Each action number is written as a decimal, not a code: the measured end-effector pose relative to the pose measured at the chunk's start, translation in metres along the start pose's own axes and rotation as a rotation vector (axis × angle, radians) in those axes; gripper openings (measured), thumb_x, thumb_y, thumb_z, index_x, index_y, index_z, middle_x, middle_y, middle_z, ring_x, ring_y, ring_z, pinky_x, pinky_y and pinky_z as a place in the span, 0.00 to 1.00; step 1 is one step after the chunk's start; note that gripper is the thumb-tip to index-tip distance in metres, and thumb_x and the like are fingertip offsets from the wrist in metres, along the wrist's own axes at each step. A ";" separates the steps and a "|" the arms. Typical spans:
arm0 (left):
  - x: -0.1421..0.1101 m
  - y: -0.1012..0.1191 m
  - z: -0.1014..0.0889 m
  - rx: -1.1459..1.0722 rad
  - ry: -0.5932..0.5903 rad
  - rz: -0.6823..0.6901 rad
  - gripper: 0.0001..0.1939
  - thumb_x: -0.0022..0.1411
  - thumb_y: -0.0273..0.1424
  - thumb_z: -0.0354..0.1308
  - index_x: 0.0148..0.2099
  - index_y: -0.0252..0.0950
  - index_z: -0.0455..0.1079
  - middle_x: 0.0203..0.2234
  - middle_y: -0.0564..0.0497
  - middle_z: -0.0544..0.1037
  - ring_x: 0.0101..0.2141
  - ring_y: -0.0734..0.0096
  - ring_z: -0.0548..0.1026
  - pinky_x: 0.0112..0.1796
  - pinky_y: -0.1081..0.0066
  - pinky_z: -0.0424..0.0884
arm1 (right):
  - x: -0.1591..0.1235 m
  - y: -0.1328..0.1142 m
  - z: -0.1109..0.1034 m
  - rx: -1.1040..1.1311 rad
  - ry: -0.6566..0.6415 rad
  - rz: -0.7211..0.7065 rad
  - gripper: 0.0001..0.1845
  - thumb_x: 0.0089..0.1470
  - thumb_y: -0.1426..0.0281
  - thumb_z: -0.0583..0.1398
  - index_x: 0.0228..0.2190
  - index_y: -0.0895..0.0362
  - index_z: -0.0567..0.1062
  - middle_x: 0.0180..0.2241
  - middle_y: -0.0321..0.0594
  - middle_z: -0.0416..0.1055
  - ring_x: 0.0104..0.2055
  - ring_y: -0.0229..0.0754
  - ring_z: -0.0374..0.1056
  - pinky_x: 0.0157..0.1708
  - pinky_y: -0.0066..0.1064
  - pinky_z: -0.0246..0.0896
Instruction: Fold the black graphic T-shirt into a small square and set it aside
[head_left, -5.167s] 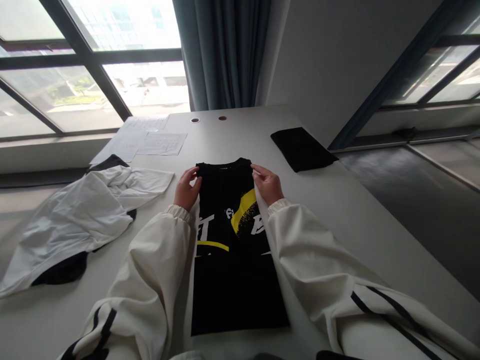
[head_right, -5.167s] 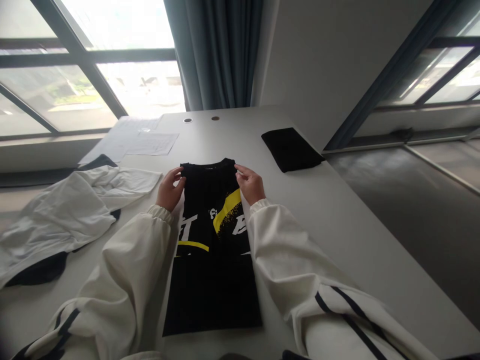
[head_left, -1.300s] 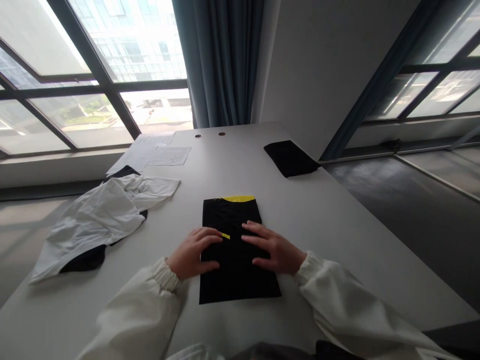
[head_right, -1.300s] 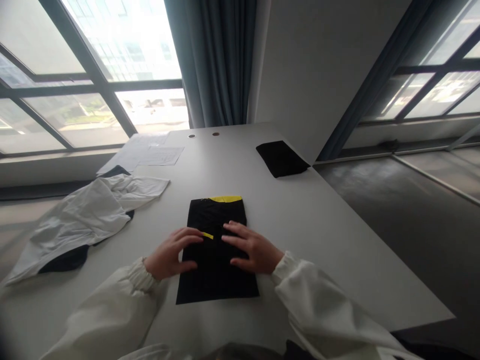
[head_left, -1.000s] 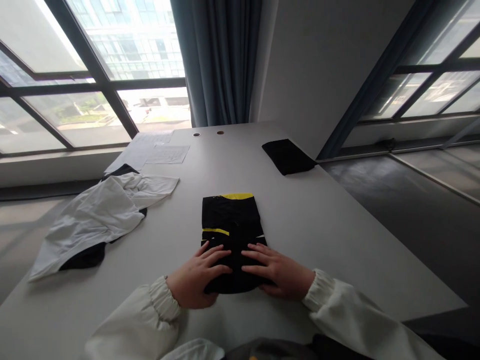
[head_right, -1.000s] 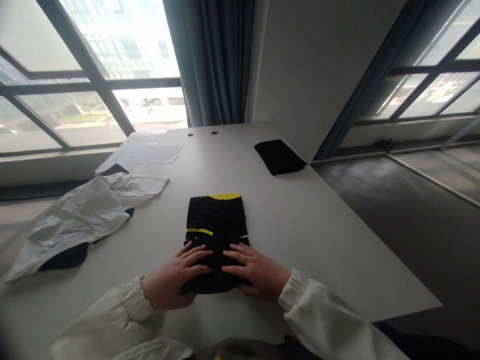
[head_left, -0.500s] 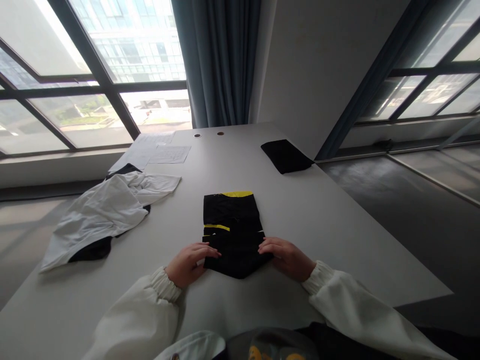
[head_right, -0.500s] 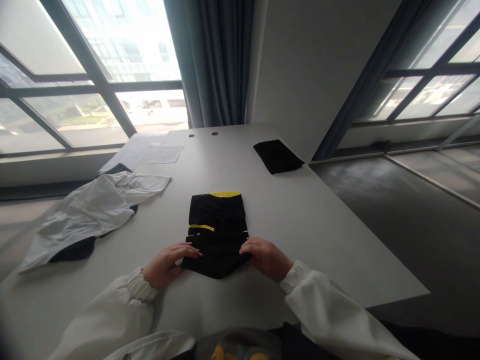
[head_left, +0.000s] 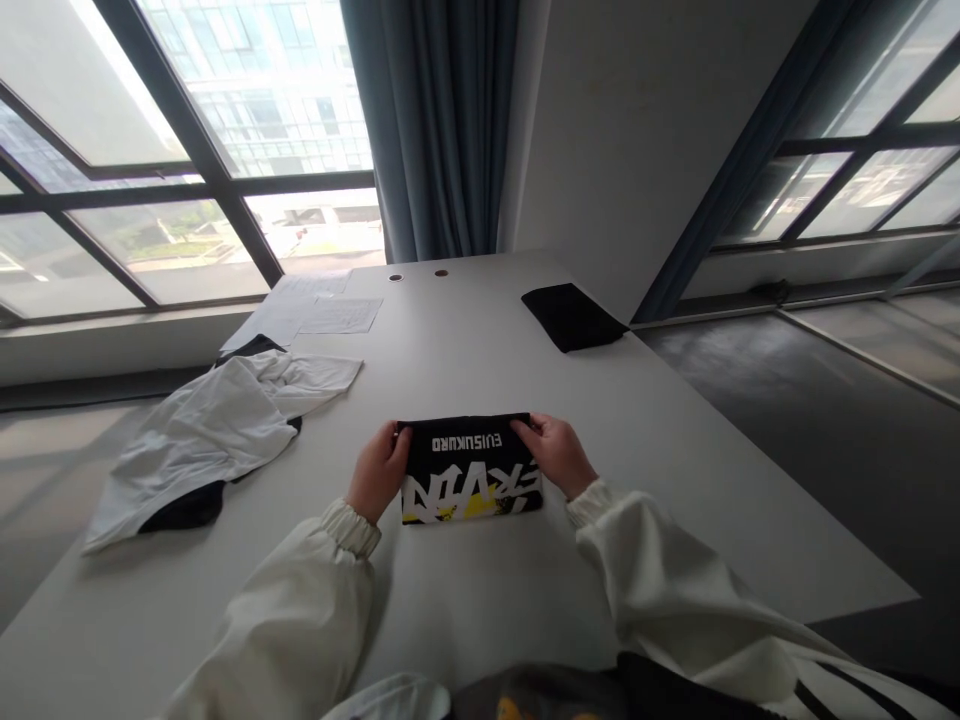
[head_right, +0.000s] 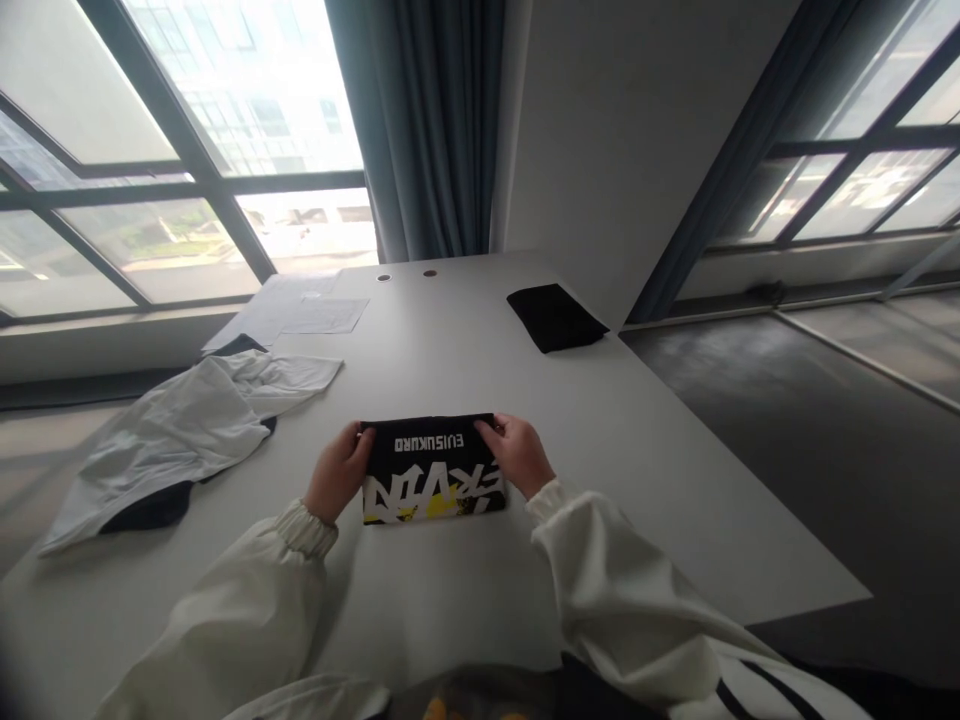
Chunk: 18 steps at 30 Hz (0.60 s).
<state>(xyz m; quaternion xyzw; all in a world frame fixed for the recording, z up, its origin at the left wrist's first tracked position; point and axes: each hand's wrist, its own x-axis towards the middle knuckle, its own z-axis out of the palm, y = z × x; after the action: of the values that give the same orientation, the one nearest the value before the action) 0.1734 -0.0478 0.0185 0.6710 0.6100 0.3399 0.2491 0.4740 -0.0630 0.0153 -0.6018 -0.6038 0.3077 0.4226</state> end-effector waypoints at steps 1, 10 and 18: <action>0.008 -0.003 0.004 0.098 -0.020 -0.019 0.16 0.73 0.42 0.49 0.33 0.42 0.65 0.26 0.51 0.78 0.29 0.64 0.75 0.31 0.68 0.66 | 0.008 0.002 0.001 -0.057 -0.058 0.026 0.22 0.61 0.51 0.60 0.25 0.55 0.76 0.25 0.38 0.77 0.28 0.43 0.70 0.28 0.30 0.61; 0.022 -0.025 0.026 0.536 -0.100 -0.036 0.19 0.76 0.42 0.45 0.36 0.42 0.70 0.31 0.46 0.82 0.32 0.58 0.79 0.32 0.66 0.63 | 0.021 0.023 0.014 -0.670 -0.134 0.054 0.24 0.69 0.59 0.56 0.22 0.54 0.77 0.25 0.46 0.78 0.27 0.44 0.71 0.28 0.34 0.51; 0.028 0.002 0.018 0.672 -0.020 0.161 0.10 0.70 0.33 0.54 0.48 0.38 0.74 0.45 0.40 0.81 0.47 0.50 0.78 0.48 0.58 0.71 | 0.014 -0.002 0.012 -0.849 -0.043 -0.027 0.10 0.67 0.65 0.60 0.43 0.56 0.80 0.40 0.47 0.80 0.41 0.49 0.74 0.38 0.34 0.62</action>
<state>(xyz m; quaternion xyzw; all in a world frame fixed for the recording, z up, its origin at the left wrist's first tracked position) 0.1890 -0.0188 0.0125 0.7649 0.6304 0.1322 -0.0073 0.4636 -0.0477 0.0140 -0.7080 -0.6933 0.0387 0.1287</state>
